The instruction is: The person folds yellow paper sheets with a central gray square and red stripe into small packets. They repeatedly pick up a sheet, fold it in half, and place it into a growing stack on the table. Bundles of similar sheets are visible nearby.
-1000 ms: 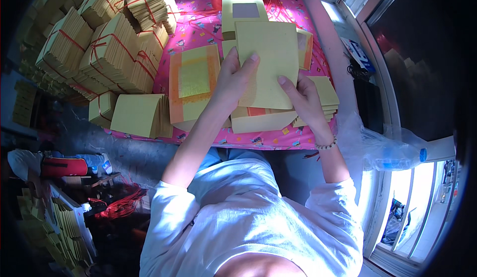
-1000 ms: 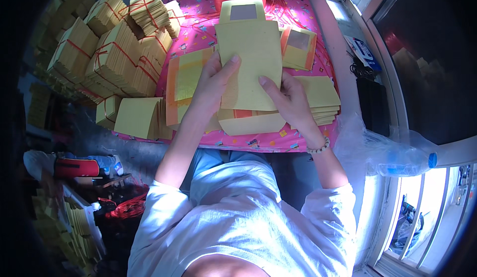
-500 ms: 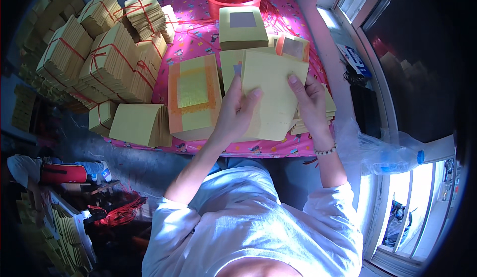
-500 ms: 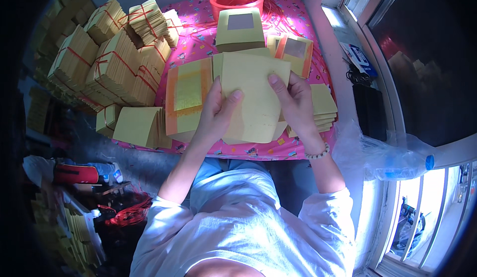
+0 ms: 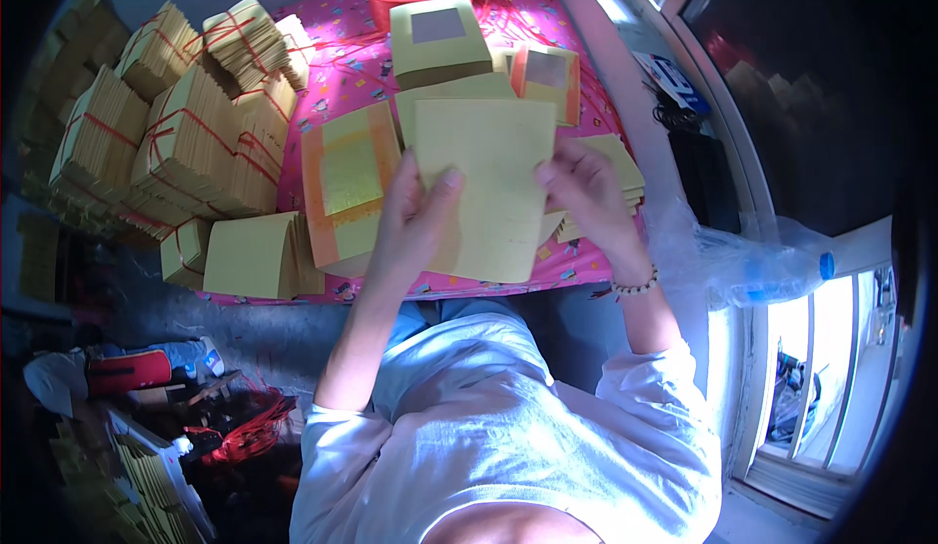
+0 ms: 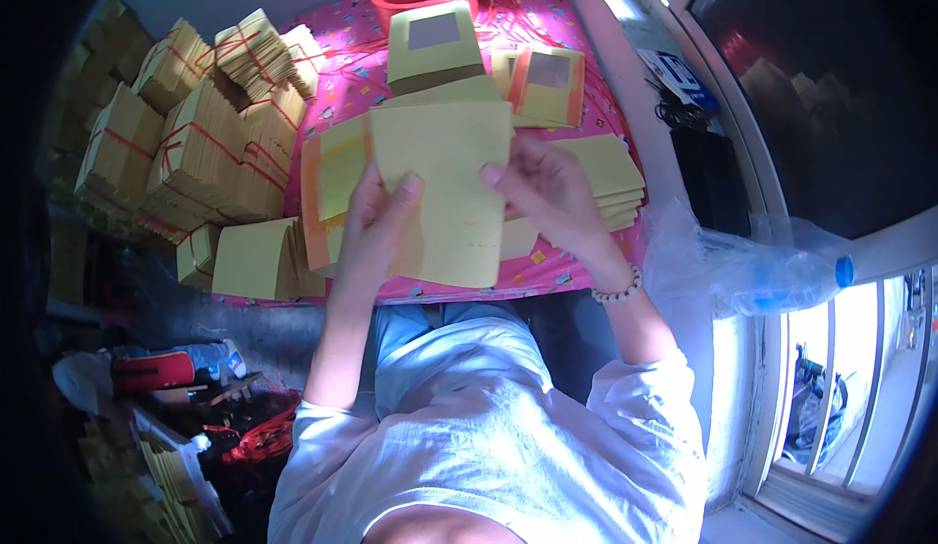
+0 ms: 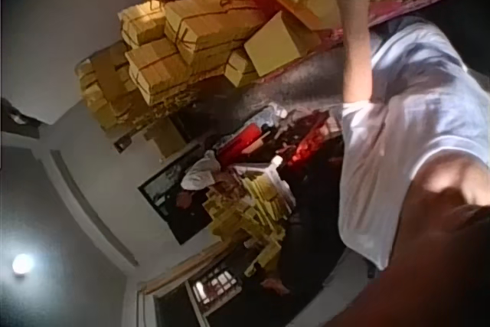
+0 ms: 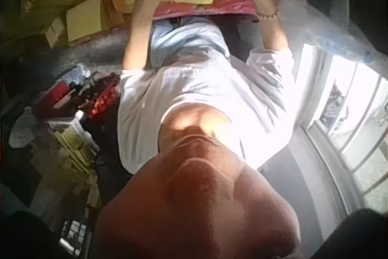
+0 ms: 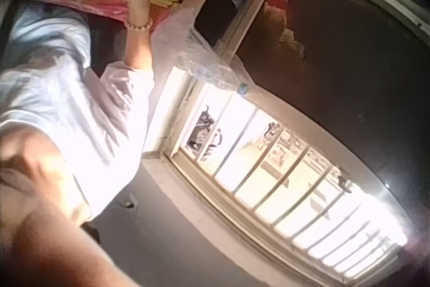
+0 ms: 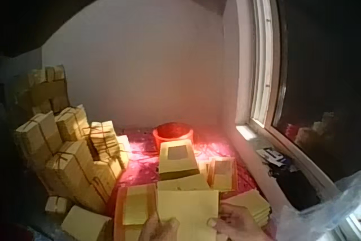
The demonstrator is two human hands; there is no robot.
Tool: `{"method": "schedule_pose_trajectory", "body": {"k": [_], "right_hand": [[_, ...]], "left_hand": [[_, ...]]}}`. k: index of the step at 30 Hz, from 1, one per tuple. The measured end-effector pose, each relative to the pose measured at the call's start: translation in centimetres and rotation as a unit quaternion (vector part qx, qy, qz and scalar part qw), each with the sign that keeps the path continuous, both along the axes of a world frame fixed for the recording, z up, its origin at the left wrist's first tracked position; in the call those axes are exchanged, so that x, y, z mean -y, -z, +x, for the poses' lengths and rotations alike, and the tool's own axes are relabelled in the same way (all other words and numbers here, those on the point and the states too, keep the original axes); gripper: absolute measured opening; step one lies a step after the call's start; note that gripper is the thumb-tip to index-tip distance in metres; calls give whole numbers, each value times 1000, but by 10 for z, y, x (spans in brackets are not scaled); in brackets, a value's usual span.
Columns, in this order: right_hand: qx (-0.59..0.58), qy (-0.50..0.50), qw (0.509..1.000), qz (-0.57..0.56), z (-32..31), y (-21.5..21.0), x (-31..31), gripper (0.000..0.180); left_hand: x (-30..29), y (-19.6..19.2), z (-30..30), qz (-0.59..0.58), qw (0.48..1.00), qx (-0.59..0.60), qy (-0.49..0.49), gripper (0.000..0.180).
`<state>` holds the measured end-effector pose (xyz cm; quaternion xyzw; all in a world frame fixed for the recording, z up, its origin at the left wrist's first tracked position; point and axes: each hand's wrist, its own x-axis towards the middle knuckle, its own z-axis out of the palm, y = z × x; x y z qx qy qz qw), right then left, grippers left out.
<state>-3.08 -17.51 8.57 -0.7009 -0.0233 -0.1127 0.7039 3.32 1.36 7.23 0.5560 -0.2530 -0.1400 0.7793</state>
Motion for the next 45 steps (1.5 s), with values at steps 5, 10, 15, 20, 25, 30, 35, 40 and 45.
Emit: {"method": "schedule_pose_trajectory", "body": {"k": [5, 10, 15, 20, 25, 30, 35, 40, 45], "right_hand": [[-57, -12, 998, 5, -18, 13, -3, 23], [-104, -41, 993, 44, -31, -1, -3, 23], [-56, -2, 998, 30, -39, 29, -2, 21], [-100, -27, 995, -13, -52, 32, -1, 20], [-132, -13, 991, 27, -58, 31, -2, 22], [-78, 7, 994, 72, -53, 21, 3, 21], [-89, -41, 995, 31, -59, 36, 11, 18], [-72, 13, 995, 72, -61, 23, 10, 16], [-79, -8, 995, 66, -69, 32, 23, 17]], "left_hand": [[1, -7, -3, 26, 1000, 10, 0, 32], [11, -12, -5, 24, 1000, 8, -4, 32], [18, -7, -4, 39, 998, 55, -7, 31], [19, -11, -4, 26, 998, 52, -39, 29], [22, -6, -5, 39, 995, 78, -45, 28], [20, -7, -10, 58, 994, 89, -40, 28], [19, -5, -10, 52, 994, 86, -38, 28], [17, -6, -16, 96, 990, 99, 15, 29], [22, -3, -20, 129, 983, 124, 38, 30]]}}
